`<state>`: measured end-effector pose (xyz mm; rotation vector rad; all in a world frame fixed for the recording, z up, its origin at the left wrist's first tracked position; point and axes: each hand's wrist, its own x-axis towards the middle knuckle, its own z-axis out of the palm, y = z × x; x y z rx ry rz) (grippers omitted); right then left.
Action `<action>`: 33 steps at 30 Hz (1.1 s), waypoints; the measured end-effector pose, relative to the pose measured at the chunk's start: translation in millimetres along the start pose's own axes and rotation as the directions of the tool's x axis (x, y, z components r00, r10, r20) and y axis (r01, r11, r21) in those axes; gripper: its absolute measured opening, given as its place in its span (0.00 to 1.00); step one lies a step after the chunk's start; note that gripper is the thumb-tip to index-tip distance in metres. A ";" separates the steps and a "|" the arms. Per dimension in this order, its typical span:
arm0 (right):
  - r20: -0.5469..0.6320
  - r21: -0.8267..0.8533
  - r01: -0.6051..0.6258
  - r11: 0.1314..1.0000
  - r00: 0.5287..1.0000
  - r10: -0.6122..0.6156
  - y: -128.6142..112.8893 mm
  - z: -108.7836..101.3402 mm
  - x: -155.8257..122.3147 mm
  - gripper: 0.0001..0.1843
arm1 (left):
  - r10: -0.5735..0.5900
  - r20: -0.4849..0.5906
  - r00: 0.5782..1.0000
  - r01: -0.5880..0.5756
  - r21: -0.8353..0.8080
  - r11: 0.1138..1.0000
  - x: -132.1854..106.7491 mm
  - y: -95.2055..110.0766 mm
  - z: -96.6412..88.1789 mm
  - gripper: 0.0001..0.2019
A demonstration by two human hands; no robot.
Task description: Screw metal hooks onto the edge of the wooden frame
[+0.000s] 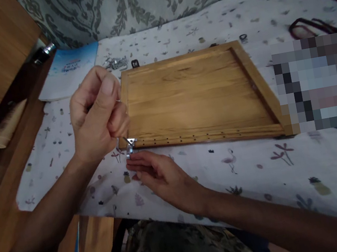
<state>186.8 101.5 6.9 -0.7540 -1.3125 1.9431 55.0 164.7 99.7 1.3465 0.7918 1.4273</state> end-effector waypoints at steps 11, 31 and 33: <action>0.006 -0.033 0.020 0.999 1.000 -0.020 0.6 -0.7 0.2 0.15 | 0.103 -0.051 0.993 -0.102 0.016 0.995 -7.3 7.1 5.3 0.15; 0.010 -0.022 0.041 0.999 0.999 -0.041 2.1 -1.1 0.4 0.17 | 0.237 -0.122 0.964 -0.238 0.000 0.971 -8.7 -6.0 7.0 0.13; 0.013 -0.036 0.041 0.999 0.999 -0.040 1.2 -1.0 0.4 0.17 | 0.243 -0.106 0.964 -0.246 -0.010 0.969 -8.7 -6.9 5.3 0.12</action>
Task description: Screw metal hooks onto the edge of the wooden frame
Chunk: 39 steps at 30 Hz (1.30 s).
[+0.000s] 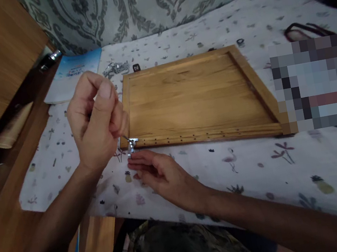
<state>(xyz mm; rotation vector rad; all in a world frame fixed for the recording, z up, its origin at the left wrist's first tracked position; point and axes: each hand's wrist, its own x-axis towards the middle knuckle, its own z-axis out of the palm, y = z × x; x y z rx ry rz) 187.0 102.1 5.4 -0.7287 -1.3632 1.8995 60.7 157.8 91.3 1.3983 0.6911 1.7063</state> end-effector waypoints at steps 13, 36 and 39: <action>0.009 -0.015 -0.028 0.999 1.000 0.029 -2.3 0.1 -0.3 0.16 | -0.081 -0.033 0.996 0.084 0.107 0.991 0.0 6.6 9.5 0.16; -0.013 0.002 -0.007 1.000 1.000 0.007 0.2 0.9 -0.7 0.15 | -0.148 -0.070 0.987 0.153 0.075 0.985 6.2 5.7 7.2 0.11; -0.015 -0.009 -0.001 1.000 1.000 0.001 -0.2 0.8 -1.0 0.16 | -0.208 0.010 0.978 0.207 0.081 0.975 10.5 6.5 5.9 0.10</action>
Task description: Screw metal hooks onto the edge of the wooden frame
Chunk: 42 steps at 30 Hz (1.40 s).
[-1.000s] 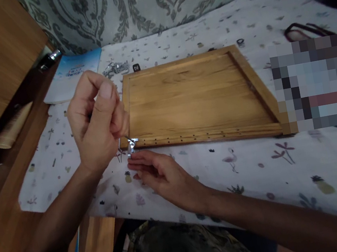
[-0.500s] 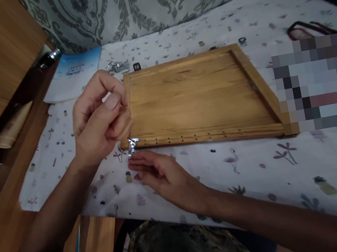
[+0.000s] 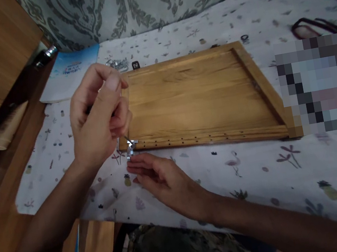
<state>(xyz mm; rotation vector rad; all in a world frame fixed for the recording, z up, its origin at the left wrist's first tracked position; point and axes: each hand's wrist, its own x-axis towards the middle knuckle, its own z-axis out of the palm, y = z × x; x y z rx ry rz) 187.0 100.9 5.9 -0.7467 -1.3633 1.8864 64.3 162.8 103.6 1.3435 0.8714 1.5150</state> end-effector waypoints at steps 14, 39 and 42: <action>0.017 -0.014 -0.018 1.000 1.000 0.018 -1.9 -1.6 -1.0 0.17 | -0.064 0.194 0.979 0.067 -0.010 0.998 -3.8 1.8 -18.6 0.10; 0.031 -0.031 -0.028 0.999 0.999 0.029 -4.6 -2.4 -2.0 0.17 | -0.097 0.222 0.970 0.106 -0.030 0.994 -4.9 6.4 -24.6 0.05; 0.030 -0.042 -0.029 0.999 0.999 0.030 -5.4 -2.4 -2.1 0.17 | -0.123 0.259 0.958 0.130 -0.008 0.992 -4.1 6.1 -22.6 0.06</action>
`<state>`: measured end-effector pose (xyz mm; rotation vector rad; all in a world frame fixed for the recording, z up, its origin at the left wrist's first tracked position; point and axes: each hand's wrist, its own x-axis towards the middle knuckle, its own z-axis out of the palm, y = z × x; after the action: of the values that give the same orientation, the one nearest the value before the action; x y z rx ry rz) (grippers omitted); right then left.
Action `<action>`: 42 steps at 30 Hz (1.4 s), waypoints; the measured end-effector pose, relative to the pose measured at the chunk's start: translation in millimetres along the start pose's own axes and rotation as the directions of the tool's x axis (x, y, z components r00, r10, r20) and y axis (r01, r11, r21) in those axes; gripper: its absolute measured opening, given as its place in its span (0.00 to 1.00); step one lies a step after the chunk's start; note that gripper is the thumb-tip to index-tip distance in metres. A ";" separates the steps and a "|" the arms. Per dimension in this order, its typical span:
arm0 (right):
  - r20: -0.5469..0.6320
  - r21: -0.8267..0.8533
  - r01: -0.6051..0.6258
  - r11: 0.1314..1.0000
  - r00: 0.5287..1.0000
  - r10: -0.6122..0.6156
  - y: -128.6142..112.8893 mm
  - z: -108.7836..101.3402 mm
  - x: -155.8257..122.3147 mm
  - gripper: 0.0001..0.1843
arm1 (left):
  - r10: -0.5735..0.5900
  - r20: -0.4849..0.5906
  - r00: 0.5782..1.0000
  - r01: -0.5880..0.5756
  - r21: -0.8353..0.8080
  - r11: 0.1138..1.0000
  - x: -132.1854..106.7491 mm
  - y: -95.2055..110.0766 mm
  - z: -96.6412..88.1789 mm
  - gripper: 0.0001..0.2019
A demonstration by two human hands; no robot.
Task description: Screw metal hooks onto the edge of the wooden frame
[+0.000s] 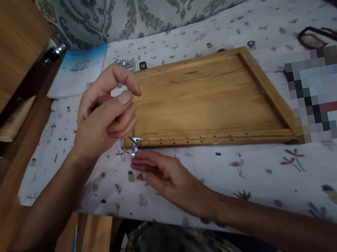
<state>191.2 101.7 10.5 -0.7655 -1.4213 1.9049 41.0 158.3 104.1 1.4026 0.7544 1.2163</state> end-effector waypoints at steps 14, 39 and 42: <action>-0.013 0.009 0.008 1.000 1.000 -0.008 1.4 0.6 0.2 0.17 | 0.111 -0.306 0.946 -0.111 0.016 0.994 -0.3 -8.8 19.7 0.21; -0.003 0.019 0.043 0.999 0.999 -0.043 6.6 0.3 2.8 0.16 | 0.110 -0.140 0.984 -0.109 0.015 0.994 -0.4 3.6 10.4 0.15; -0.007 0.009 0.041 0.999 0.999 -0.041 7.8 -0.6 4.5 0.15 | 0.236 -0.232 0.944 -0.224 0.075 0.972 1.3 6.0 3.4 0.13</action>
<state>187.6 103.8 2.4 -0.7328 -1.4127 1.8744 43.5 157.1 110.6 1.4281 0.8043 1.5808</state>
